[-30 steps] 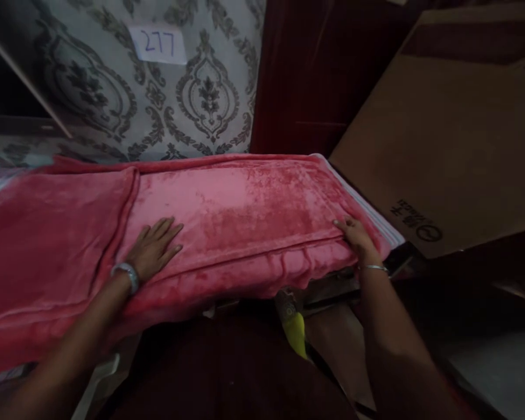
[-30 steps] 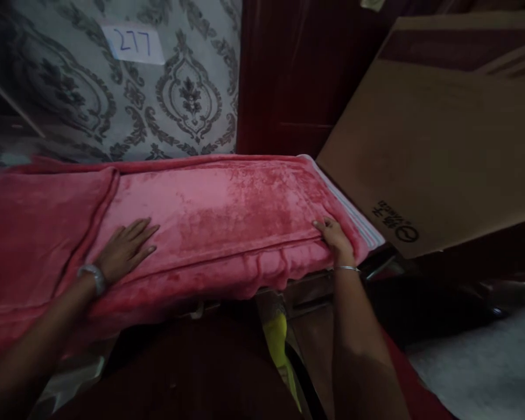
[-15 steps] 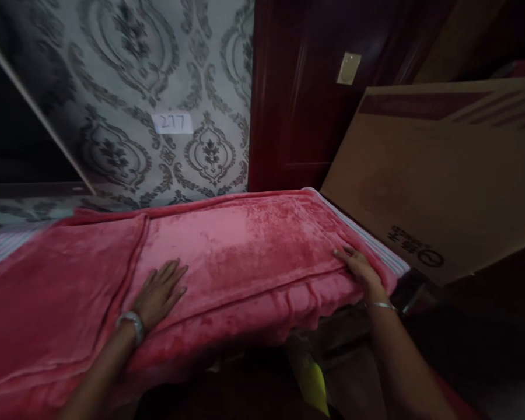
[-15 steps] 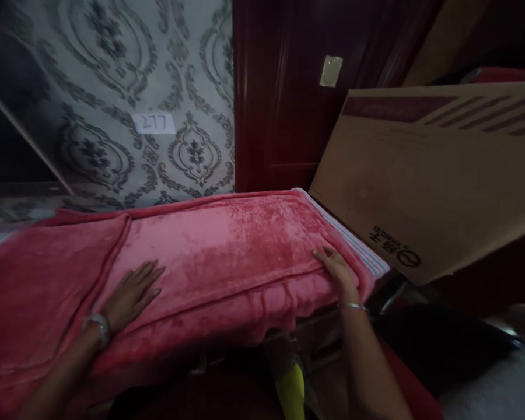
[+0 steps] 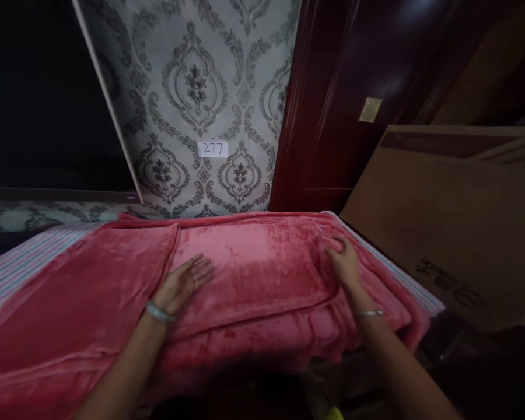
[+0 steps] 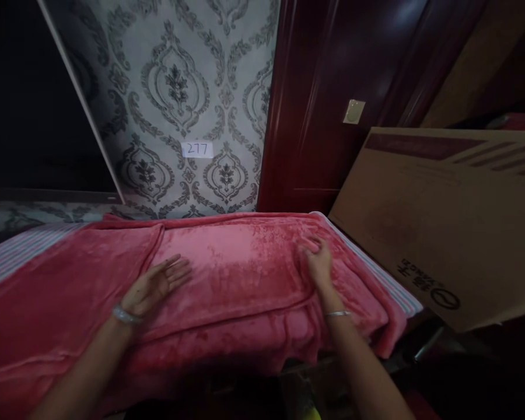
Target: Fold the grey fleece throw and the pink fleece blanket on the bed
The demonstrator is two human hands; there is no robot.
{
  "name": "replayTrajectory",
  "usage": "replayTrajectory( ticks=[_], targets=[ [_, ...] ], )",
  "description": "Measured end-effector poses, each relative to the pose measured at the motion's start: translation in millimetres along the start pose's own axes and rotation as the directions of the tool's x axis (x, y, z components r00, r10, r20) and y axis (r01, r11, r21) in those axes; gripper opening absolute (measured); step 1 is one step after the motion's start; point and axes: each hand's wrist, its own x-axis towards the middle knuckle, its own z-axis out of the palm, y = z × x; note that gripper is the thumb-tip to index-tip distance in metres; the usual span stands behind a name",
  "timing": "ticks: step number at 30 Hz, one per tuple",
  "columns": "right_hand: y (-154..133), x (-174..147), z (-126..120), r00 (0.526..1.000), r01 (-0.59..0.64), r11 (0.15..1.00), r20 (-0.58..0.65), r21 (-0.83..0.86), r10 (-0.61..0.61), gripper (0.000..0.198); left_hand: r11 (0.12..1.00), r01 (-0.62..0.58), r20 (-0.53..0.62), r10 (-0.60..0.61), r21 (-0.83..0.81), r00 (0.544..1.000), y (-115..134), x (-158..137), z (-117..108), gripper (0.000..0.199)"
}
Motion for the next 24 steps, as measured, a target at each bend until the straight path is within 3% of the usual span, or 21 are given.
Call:
replayTrajectory(
  ticks=[1,4,8,11,14,17,19,22,24],
  targets=[
    [-27,2,11,0.998,0.014,0.999,-0.056,0.052,-0.011,0.056,0.999,0.024,0.000,-0.025,-0.035,1.000,0,4,2,0.027],
    [-103,-14,48,0.979,0.190,0.969,0.044,0.156,-0.199,0.052,0.991,0.079,-0.005,-0.080,-0.111,0.997,-4,14,5,0.020],
    [-156,-71,93,0.896,0.386,0.894,0.139,0.226,-0.422,0.062,0.981,0.114,-0.034,-0.120,-0.156,0.992,-9,25,1,0.011],
    [-159,-109,111,0.854,0.445,0.859,0.169,0.253,-0.492,0.063,0.979,0.110,-0.104,-0.129,-0.172,0.986,-12,31,-2,0.006],
    [-148,-130,120,0.868,0.424,0.862,0.148,0.276,-0.474,0.063,0.976,0.124,-0.112,-0.146,-0.181,0.983,-15,36,-1,0.007],
    [-137,-135,123,0.919,0.340,0.900,0.109,0.274,-0.380,0.063,0.981,0.119,-0.093,-0.134,-0.155,0.987,-17,43,8,0.009],
    [-134,-134,120,0.928,0.315,0.912,0.116,0.262,-0.353,0.054,0.988,0.123,-0.084,-0.130,-0.089,0.988,-17,50,17,0.012],
    [-139,-128,108,0.899,0.382,0.882,0.110,0.275,-0.424,0.038,0.988,0.154,-0.073,-0.152,0.016,0.986,-17,67,32,0.012],
    [-145,-126,96,0.870,0.452,0.846,0.067,0.283,-0.488,0.039,0.983,0.169,-0.069,-0.165,0.065,0.984,-16,82,41,0.009]
  ],
)
